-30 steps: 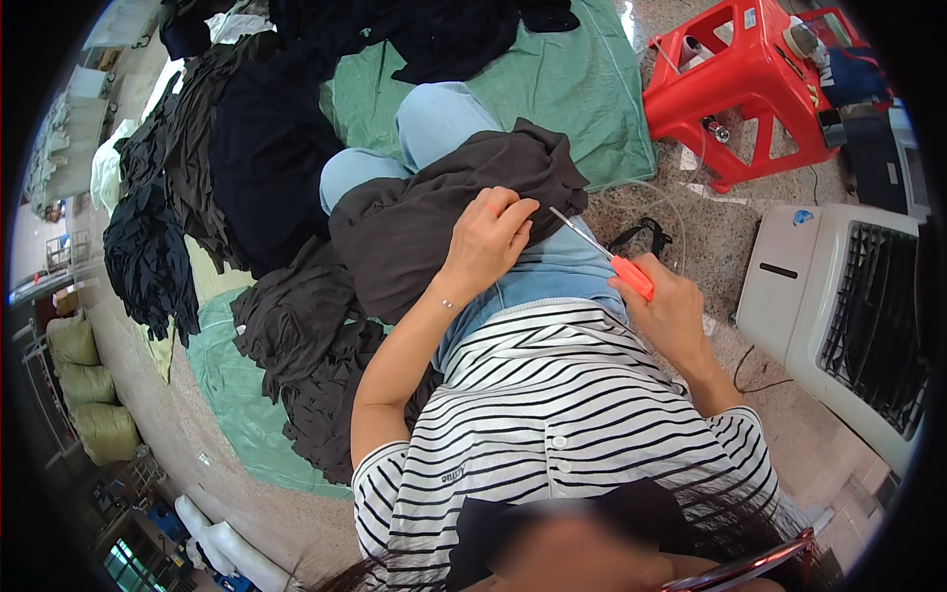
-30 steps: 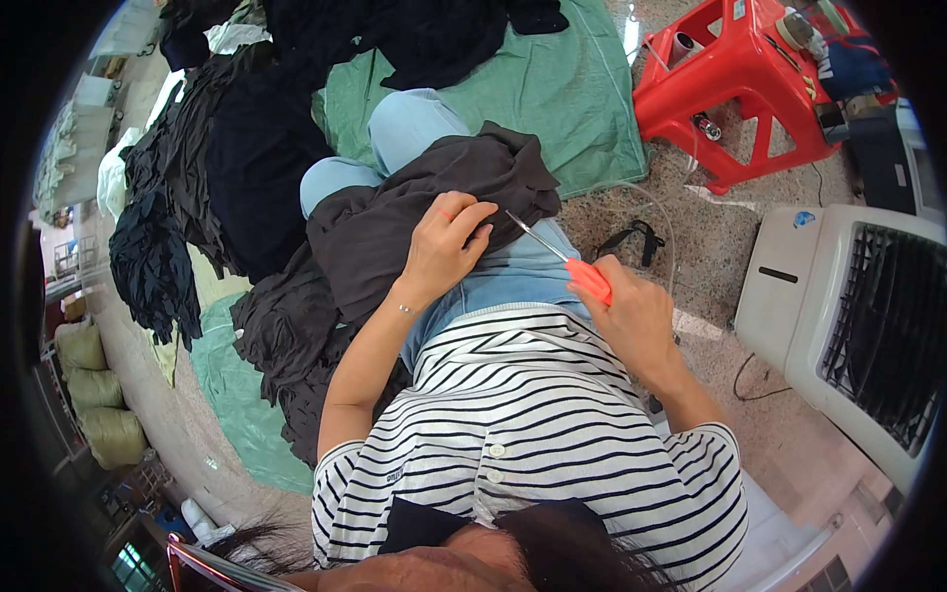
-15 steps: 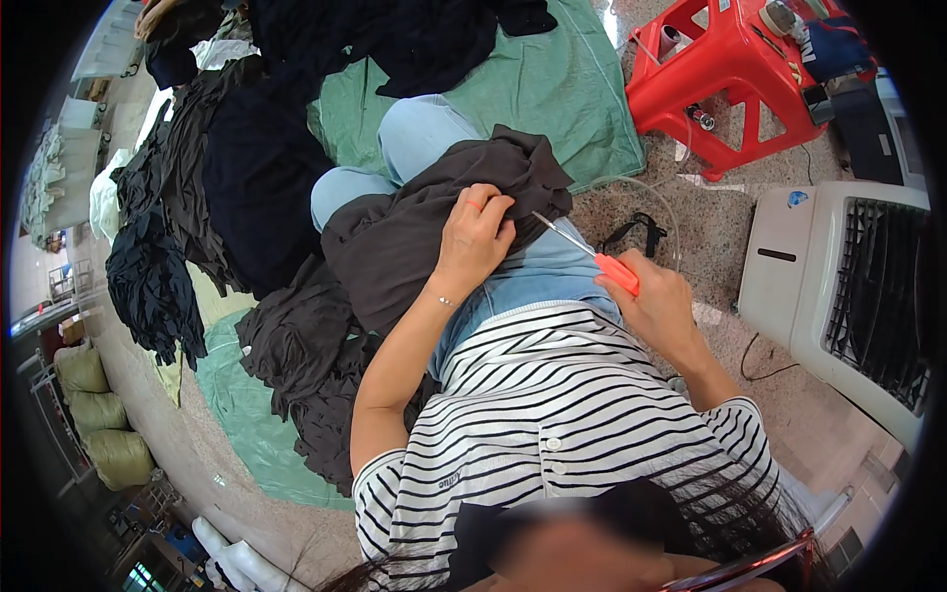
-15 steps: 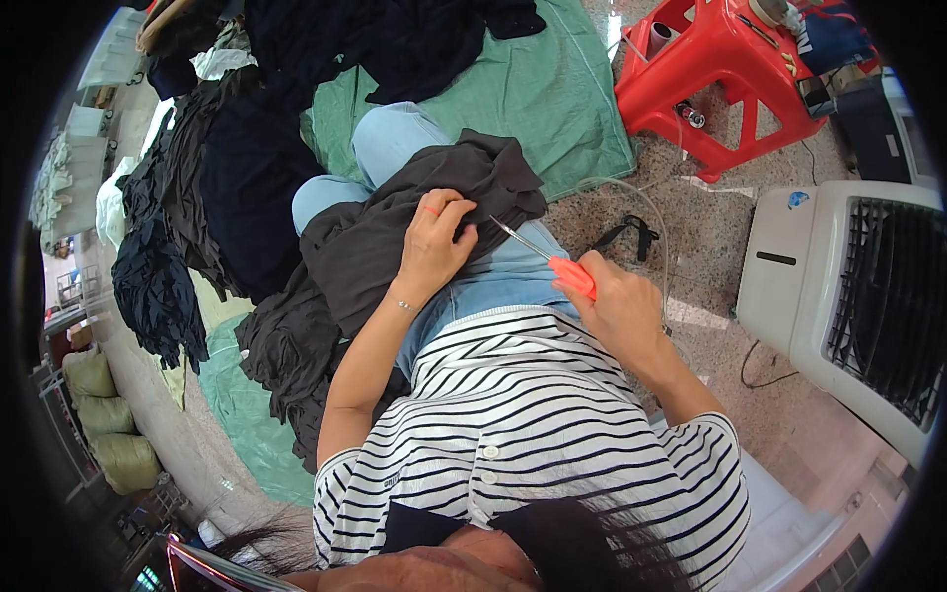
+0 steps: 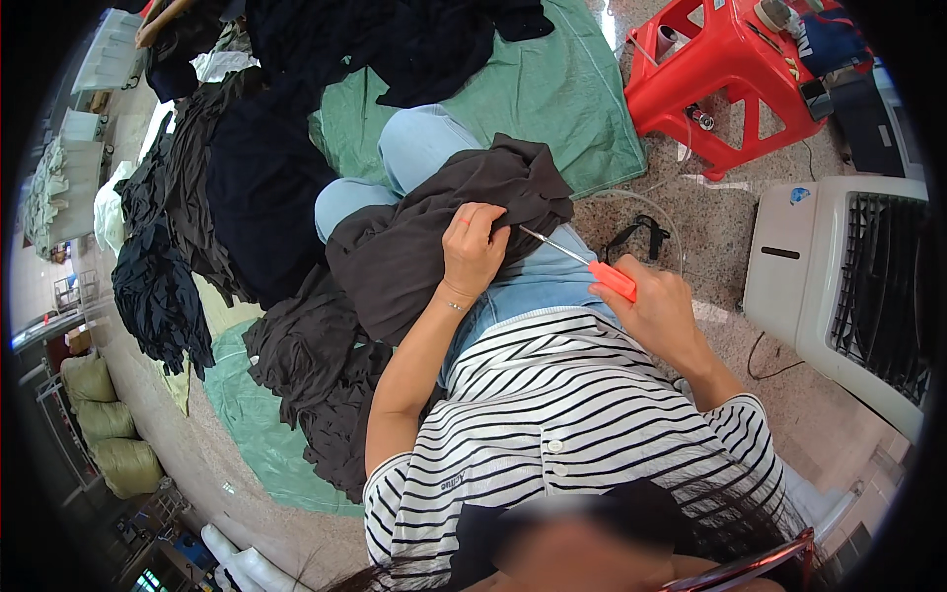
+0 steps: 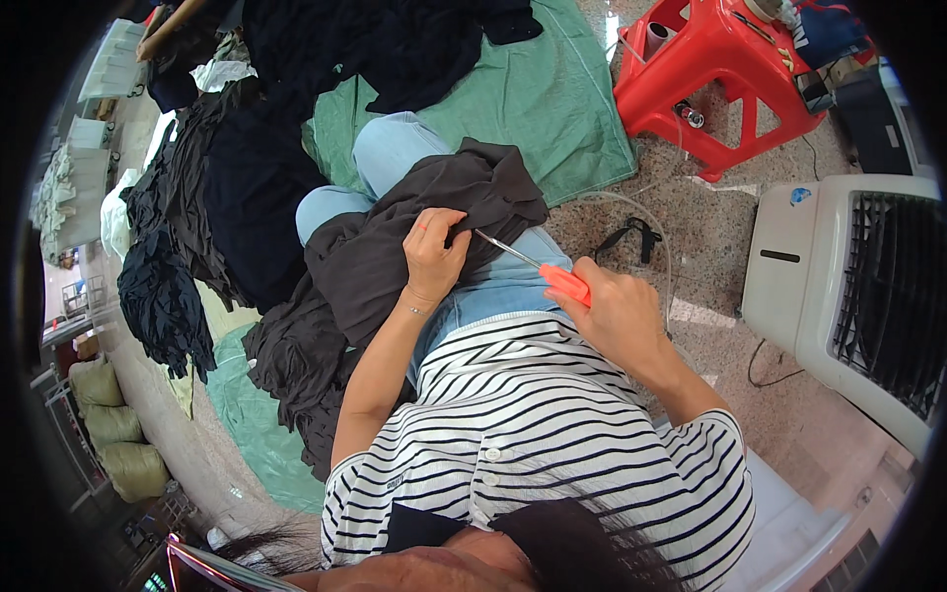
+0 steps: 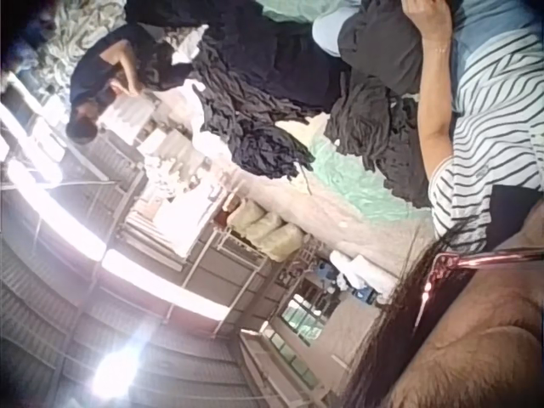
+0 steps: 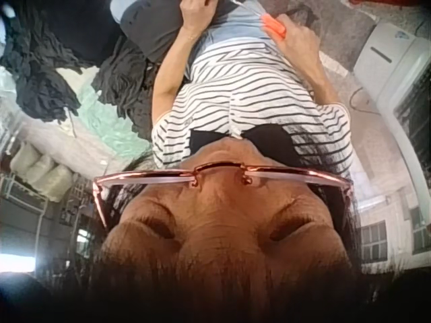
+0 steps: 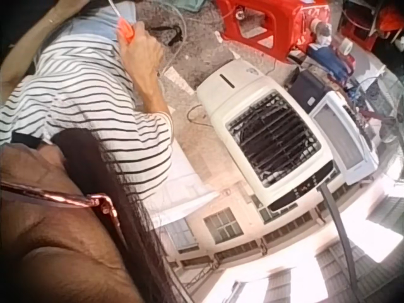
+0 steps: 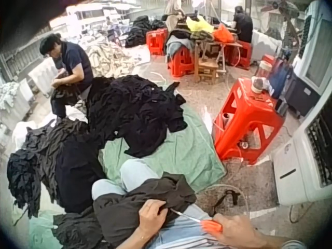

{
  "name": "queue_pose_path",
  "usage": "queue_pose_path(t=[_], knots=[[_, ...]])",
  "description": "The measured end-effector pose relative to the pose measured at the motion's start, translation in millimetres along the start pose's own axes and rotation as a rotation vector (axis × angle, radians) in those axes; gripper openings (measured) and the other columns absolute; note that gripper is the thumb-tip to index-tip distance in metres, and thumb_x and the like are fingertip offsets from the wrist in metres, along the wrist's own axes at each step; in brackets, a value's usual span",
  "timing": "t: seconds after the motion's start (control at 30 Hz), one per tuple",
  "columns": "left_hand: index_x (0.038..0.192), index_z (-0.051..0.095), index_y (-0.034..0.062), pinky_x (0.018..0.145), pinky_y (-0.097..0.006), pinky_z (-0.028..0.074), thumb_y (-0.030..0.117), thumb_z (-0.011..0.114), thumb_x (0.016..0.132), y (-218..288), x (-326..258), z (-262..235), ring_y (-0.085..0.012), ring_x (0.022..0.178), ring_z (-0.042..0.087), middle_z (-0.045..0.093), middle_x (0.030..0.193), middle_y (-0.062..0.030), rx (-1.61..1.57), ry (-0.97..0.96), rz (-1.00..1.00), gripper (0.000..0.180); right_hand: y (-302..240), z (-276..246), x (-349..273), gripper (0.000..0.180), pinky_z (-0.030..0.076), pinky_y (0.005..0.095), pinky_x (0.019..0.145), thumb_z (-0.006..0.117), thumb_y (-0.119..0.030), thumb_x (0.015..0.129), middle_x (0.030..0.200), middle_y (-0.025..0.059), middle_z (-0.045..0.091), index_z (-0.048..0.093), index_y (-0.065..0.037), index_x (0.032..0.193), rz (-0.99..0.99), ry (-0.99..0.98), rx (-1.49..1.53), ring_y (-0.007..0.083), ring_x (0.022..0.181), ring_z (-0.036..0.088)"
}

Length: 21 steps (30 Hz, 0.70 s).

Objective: The person trims loose threads from garments one by one using thread snips, then places each trimmed garment onto a pile on the floor.

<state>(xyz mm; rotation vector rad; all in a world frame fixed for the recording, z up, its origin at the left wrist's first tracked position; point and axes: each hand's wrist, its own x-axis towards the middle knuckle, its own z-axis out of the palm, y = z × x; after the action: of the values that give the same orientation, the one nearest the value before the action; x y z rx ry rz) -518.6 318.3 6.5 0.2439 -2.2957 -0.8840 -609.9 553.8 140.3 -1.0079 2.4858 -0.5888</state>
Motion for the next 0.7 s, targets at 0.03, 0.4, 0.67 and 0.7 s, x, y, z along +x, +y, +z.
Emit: queue_pose_path(t=[0.03,0.4,0.67,0.7], knots=[[0.092,0.064,0.0009,0.075,-0.039,0.054,-0.006,0.073,0.067,0,0,0,-0.0325,0.083,0.063,0.064,0.088,-0.0123,-0.003,-0.002,-0.009,0.027,-1,-1,1,0.033,0.049,0.0465,0.055,0.074,-0.037,0.088,0.068,0.0182,0.065,0.062,-0.006,0.090,0.002,-0.007,-0.009,0.0408,0.063,0.065],[0.093,0.064,0.0068,0.068,-0.040,0.052,0.003,0.078,0.066,26,25,0,-0.0299,0.085,0.061,0.059,0.093,-0.0078,0.180,-0.074,-0.002,0.031,18,7,3,0.035,0.049,0.0465,0.054,0.071,-0.039,0.090,0.075,0.0152,0.067,0.058,-0.007,0.090,0.002,0.125,-0.070,0.0386,0.065,0.066],[0.090,0.066,0.0084,0.068,-0.040,0.052,0.007,0.077,0.071,3,46,-3,-0.0298,0.080,0.065,0.062,0.083,-0.0076,0.134,-0.381,-0.004,0.022,22,3,5,0.036,0.048,0.0503,0.054,0.070,-0.041,0.090,0.070,0.0189,0.067,0.059,-0.006,0.087,0.104,0.063,-0.098,0.0420,0.063,0.065],[0.092,0.066,0.0077,0.067,-0.039,0.052,0.009,0.078,0.072,2,47,-5,-0.0296,0.078,0.065,0.064,0.083,-0.0083,0.116,-0.406,-0.064,0.023,22,4,6,0.036,0.048,0.0503,0.054,0.070,-0.041,0.090,0.070,0.0189,0.067,0.059,-0.006,0.087,0.085,0.052,-0.095,0.0420,0.063,0.065]])
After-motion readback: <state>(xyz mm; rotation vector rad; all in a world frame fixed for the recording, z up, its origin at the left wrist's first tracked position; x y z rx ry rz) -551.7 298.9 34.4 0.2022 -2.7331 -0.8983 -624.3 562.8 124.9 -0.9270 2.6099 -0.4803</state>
